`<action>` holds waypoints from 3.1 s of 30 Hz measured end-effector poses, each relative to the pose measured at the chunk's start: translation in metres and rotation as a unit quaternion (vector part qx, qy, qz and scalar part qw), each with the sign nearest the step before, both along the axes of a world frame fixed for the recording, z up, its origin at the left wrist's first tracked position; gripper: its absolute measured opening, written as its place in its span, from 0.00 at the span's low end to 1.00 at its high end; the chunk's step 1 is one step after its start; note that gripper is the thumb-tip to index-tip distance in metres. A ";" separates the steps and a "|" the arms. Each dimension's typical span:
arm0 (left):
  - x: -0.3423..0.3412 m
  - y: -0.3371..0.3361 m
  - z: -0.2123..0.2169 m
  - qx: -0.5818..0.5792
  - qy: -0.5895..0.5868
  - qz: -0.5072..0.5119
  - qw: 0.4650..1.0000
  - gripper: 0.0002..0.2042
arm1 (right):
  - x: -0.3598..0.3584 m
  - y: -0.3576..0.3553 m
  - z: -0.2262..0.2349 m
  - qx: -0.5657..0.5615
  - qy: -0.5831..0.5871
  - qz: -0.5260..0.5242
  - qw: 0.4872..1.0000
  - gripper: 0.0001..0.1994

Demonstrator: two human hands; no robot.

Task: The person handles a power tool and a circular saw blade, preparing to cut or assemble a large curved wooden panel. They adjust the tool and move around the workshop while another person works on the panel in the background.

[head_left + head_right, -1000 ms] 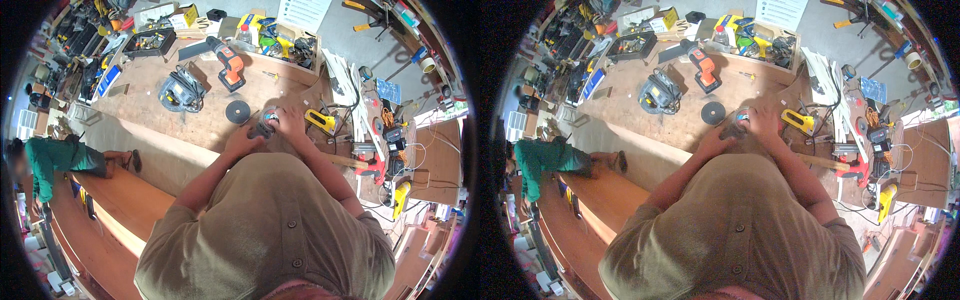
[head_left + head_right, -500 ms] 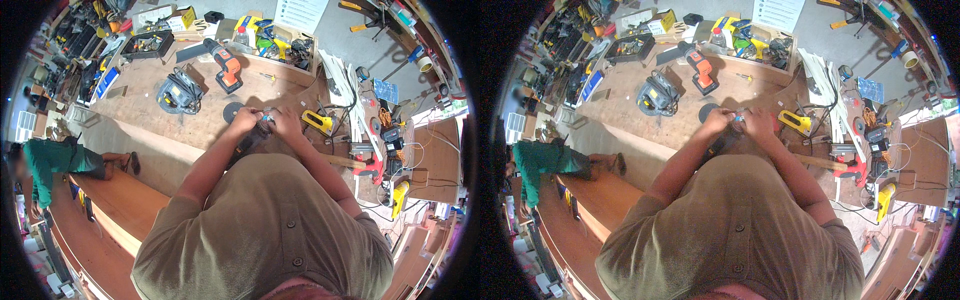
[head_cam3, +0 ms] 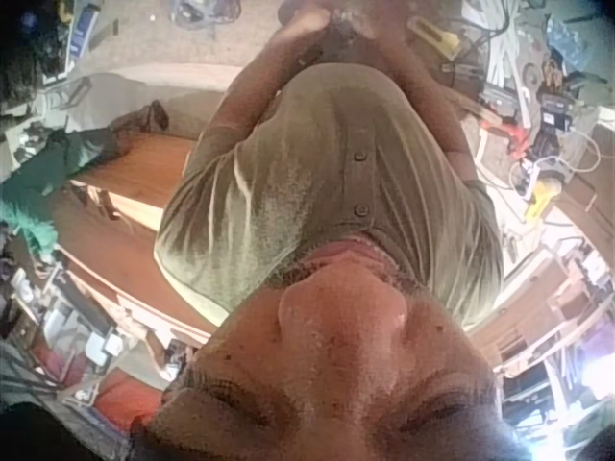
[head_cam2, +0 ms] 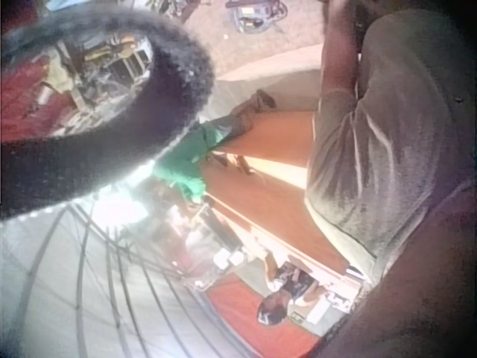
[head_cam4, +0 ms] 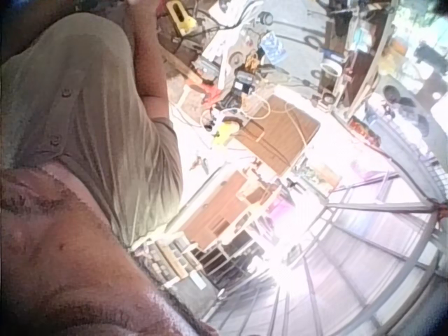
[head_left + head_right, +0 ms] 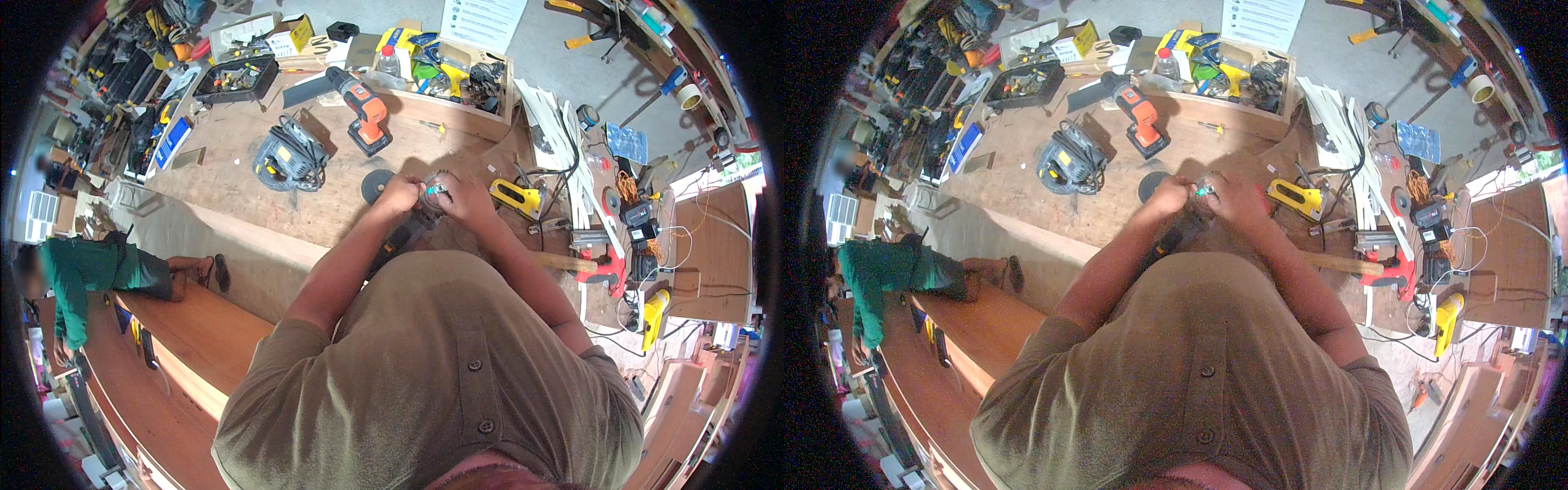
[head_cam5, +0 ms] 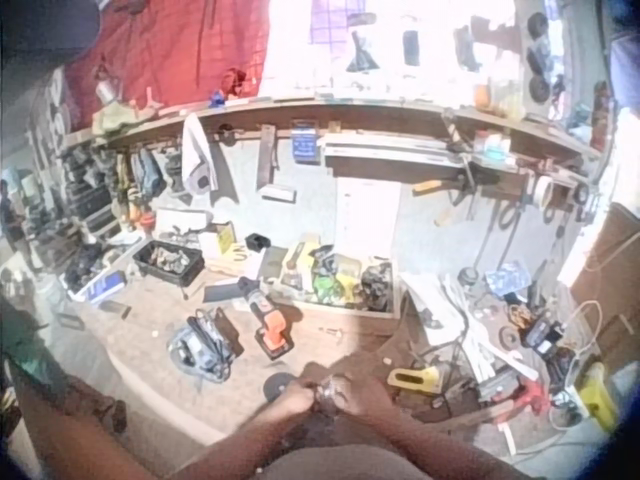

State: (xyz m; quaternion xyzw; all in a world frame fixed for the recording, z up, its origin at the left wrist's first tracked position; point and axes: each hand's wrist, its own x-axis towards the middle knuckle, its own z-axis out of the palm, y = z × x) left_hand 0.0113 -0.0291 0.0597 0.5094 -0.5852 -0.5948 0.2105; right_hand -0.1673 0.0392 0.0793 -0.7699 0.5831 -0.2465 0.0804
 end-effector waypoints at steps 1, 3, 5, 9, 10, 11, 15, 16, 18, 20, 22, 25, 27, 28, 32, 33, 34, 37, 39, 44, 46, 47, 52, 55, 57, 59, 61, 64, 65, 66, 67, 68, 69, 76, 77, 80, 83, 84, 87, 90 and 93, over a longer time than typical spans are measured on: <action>0.001 -0.002 -0.004 0.025 0.014 0.014 0.999 0.11 | -0.001 0.001 0.006 -0.013 -0.030 -0.015 0.999 0.14; 0.006 -0.011 -0.010 0.036 0.022 0.038 0.998 0.11 | -0.005 0.004 0.023 -0.038 -0.088 -0.048 0.994 0.17; 0.016 -0.016 -0.004 0.063 0.013 0.049 0.997 0.11 | -0.012 0.008 0.037 -0.012 -0.180 -0.110 0.978 0.16; 0.054 -0.030 -0.024 0.083 0.093 0.114 0.986 0.12 | -0.032 0.007 0.028 0.060 -0.237 -0.160 0.956 0.18; 0.061 -0.029 -0.021 0.084 0.100 0.131 0.983 0.12 | -0.037 0.007 0.022 0.073 -0.222 -0.156 0.960 0.18; 0.069 -0.029 -0.019 0.086 0.106 0.148 0.979 0.12 | -0.041 0.007 0.013 0.086 -0.207 -0.152 0.962 0.17; 0.104 -0.032 -0.033 0.062 0.075 0.196 0.976 0.11 | -0.031 0.005 -0.009 0.076 -0.103 -0.070 0.989 0.18; 0.109 -0.032 -0.034 0.055 0.063 0.205 0.975 0.11 | -0.028 0.004 -0.014 0.066 -0.074 -0.049 0.994 0.18; 0.122 -0.031 -0.043 0.040 0.038 0.225 0.973 0.11 | -0.022 0.001 -0.022 0.044 -0.018 -0.003 0.999 0.18; 0.145 -0.037 -0.081 0.026 0.041 0.256 0.965 0.11 | -0.013 -0.003 -0.022 0.024 0.007 0.032 0.999 0.18; 0.153 -0.033 -0.085 0.016 0.022 0.269 0.963 0.11 | -0.009 -0.003 -0.023 0.023 0.015 0.045 0.999 0.17; 0.157 -0.026 -0.089 0.030 0.034 0.299 0.953 0.12 | -0.006 -0.001 -0.022 0.045 0.011 0.042 0.998 0.17; 0.158 -0.022 -0.085 0.028 0.007 0.298 0.954 0.12 | -0.007 0.000 -0.020 0.052 0.026 0.036 0.998 0.17; 0.156 -0.021 -0.080 0.027 -0.014 0.298 0.954 0.11 | -0.007 0.001 -0.020 0.042 0.034 0.038 0.998 0.17; 0.150 -0.016 -0.077 0.016 -0.014 0.323 0.946 0.12 | -0.008 0.003 -0.027 0.018 0.047 0.034 0.998 0.16; 0.152 -0.016 -0.081 0.005 -0.046 0.320 0.946 0.13 | -0.006 0.004 -0.026 0.018 0.044 0.031 0.998 0.16; 0.155 -0.018 -0.086 -0.006 -0.077 0.316 0.946 0.14 | -0.004 0.005 -0.025 0.003 0.054 0.023 0.998 0.16; 0.170 -0.022 -0.111 -0.083 -0.208 0.289 0.931 0.19 | 0.003 0.007 -0.014 -0.016 0.081 0.004 0.997 0.17; 0.169 -0.024 -0.115 -0.113 -0.299 0.253 0.913 0.20 | 0.005 0.008 -0.003 0.011 0.099 -0.013 0.995 0.18; 0.160 -0.013 -0.091 -0.129 -0.421 0.185 0.879 0.21 | 0.004 0.007 -0.008 0.010 0.114 -0.043 0.993 0.23; 0.164 -0.009 -0.096 -0.130 -0.423 0.179 0.879 0.22 | 0.005 0.005 -0.010 0.010 0.118 -0.047 0.992 0.25; 0.166 -0.006 -0.098 -0.130 -0.424 0.176 0.879 0.22 | 0.006 0.004 -0.011 0.014 0.121 -0.050 0.991 0.26; 0.137 0.032 -0.042 -0.234 -0.334 0.147 0.901 0.25 | 0.000 0.005 -0.016 0.048 0.127 -0.065 0.989 0.27; 0.119 0.059 -0.009 -0.167 -0.266 0.046 0.948 0.28 | 0.006 0.011 0.002 0.047 0.092 -0.077 0.992 0.22; 0.111 0.070 -0.012 -0.154 -0.221 -0.023 0.963 0.30 | 0.006 0.016 0.001 -0.035 0.034 -0.056 0.997 0.19; 0.105 0.080 -0.024 -0.180 -0.182 -0.067 0.964 0.32 | 0.000 0.014 -0.003 -0.054 0.040 0.015 0.998 0.20; 0.097 0.085 -0.030 -0.140 -0.197 -0.106 0.965 0.35 | -0.006 0.011 -0.012 -0.048 0.051 0.043 0.997 0.21; 0.081 0.092 -0.026 -0.143 -0.237 -0.122 0.953 0.38 | -0.008 0.007 -0.025 -0.005 0.063 0.023 0.998 0.20; 0.078 0.093 -0.024 -0.155 -0.253 -0.120 0.947 0.38 | -0.009 0.005 -0.027 0.005 0.060 0.015 0.998 0.19; 0.078 0.093 -0.024 -0.156 -0.258 -0.120 0.946 0.39 | -0.006 0.004 -0.022 0.016 0.057 0.008 0.998 0.19; 0.078 0.093 -0.025 -0.156 -0.262 -0.121 0.945 0.39 | -0.005 0.004 -0.017 0.039 0.083 -0.001 0.996 0.19; 0.079 0.093 -0.026 -0.157 -0.266 -0.122 0.943 0.39 | -0.004 0.004 -0.011 0.061 0.109 -0.011 0.992 0.19; 0.079 0.093 -0.028 -0.158 -0.264 -0.119 0.944 0.39 | -0.002 0.004 -0.006 0.084 0.135 -0.022 0.987 0.20; 0.078 0.094 -0.025 -0.152 -0.262 -0.116 0.946 0.37 | -0.002 0.012 -0.013 -0.051 0.077 -0.010 0.996 0.15; 0.078 0.095 -0.025 -0.161 -0.259 -0.112 0.946 0.37 | -0.006 0.013 -0.016 -0.001 0.092 -0.025 0.995 0.14; 0.077 0.095 -0.019 -0.147 -0.272 -0.108 0.945 0.37 | -0.008 0.015 -0.016 0.035 0.083 -0.063 0.994 0.14; 0.076 0.094 -0.019 -0.134 -0.272 -0.110 0.946 0.36 | -0.009 0.016 -0.019 0.014 0.045 -0.032 0.998 0.13; 0.075 0.094 -0.019 -0.137 -0.271 -0.110 0.947 0.36 | -0.010 0.015 -0.021 0.007 0.032 -0.010 0.999 0.12; 0.077 0.095 -0.018 -0.136 -0.275 -0.107 0.946 0.37 | 0.002 0.009 0.017 0.270 0.153 -0.102 0.945 0.12; 0.077 0.095 -0.017 -0.130 -0.277 -0.109 0.946 0.37 | -0.007 0.014 -0.002 0.121 0.068 -0.122 0.983 0.13; 0.077 0.094 -0.023 -0.125 -0.269 -0.109 0.949 0.39 | -0.006 0.014 -0.002 -0.006 0.063 -0.006 0.998 0.12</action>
